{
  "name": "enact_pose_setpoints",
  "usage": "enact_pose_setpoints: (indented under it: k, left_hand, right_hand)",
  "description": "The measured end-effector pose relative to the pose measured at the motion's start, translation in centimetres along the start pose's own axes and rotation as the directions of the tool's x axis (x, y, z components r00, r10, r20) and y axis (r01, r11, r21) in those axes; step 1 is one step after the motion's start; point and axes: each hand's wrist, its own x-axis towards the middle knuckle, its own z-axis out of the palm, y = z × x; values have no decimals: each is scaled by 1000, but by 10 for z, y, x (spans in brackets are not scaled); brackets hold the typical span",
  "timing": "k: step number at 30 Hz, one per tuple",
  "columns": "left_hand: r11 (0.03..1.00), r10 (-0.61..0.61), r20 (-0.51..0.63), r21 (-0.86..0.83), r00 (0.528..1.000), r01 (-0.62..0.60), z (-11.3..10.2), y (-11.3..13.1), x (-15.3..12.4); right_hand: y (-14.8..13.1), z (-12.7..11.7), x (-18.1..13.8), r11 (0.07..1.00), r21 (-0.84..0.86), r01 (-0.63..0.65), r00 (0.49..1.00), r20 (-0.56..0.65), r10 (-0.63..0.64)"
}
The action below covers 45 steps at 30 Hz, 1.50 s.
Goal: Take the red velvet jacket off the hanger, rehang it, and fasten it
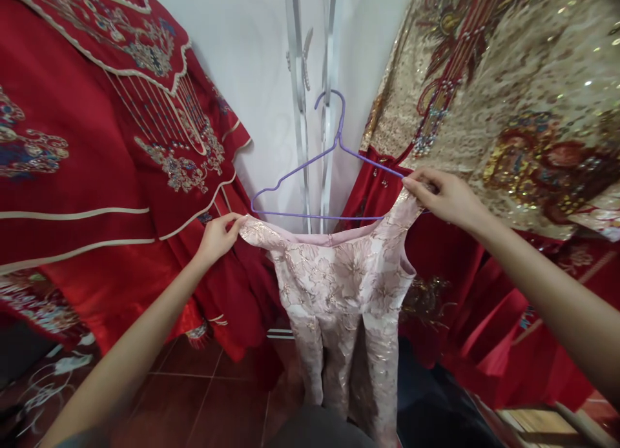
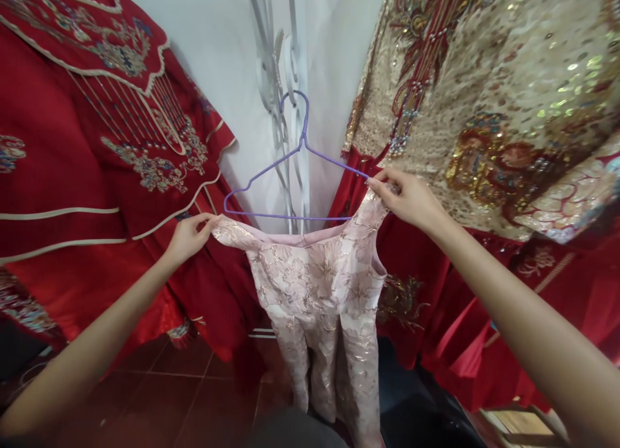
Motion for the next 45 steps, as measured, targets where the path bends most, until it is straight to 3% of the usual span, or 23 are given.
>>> enact_pose_setpoints:
  k: [7,13,18,21,24,27,29,31,34,36,39,41,43,45]
  left_hand:
    - [1000,4,-98,-18,995,-6,0,11,6]
    - [999,51,-88,-8,995,-52,-7,23,20]
    - [990,139,-103,9,985,-139,-5,59,52]
    - [965,257,-5,-58,966,-257,-4,87,77]
    - [948,319,271,-73,908,-311,-8,96,99]
    - [954,172,531,122,830,-276,-16,82,113]
    - [938,55,605,242,794,-249,-23,68,118]
    - [943,10,656,245,755,-226,-29,55,120]
    - [964,51,729,142,683,-224,-37,46,122]
    - [966,87,695,116,714,-231,-40,47,125]
    - [980,83,451,123,889,-155,-42,54,135]
    - [985,14,311,160,950,-67,-45,58,146]
    - [964,-101,317,265,943,14,-52,59,159]
    - [912,-229,391,406,891,56,-60,56,172]
  right_hand:
    - [0,-4,2,999,53,-7,999,39,5]
    - [-3,-10,5,998,37,42,998,44,-43]
    - [-3,-12,7,994,64,86,995,48,-89]
    - [2,-16,6,996,27,80,996,40,-81]
    - [7,-17,7,996,-15,83,996,25,-83]
    - [9,-11,11,997,5,80,997,19,-80]
    - [11,-4,15,996,52,74,997,17,-75]
    - [14,3,18,994,89,60,998,18,-62]
    - [23,13,22,995,89,42,999,9,-43]
    - [28,17,24,996,71,59,998,3,-59]
    - [31,19,24,996,46,71,997,2,-71]
    - [32,19,25,997,34,63,998,4,-64]
    - [33,19,26,998,25,59,998,3,-59]
    - [34,19,28,998,23,60,998,9,-60]
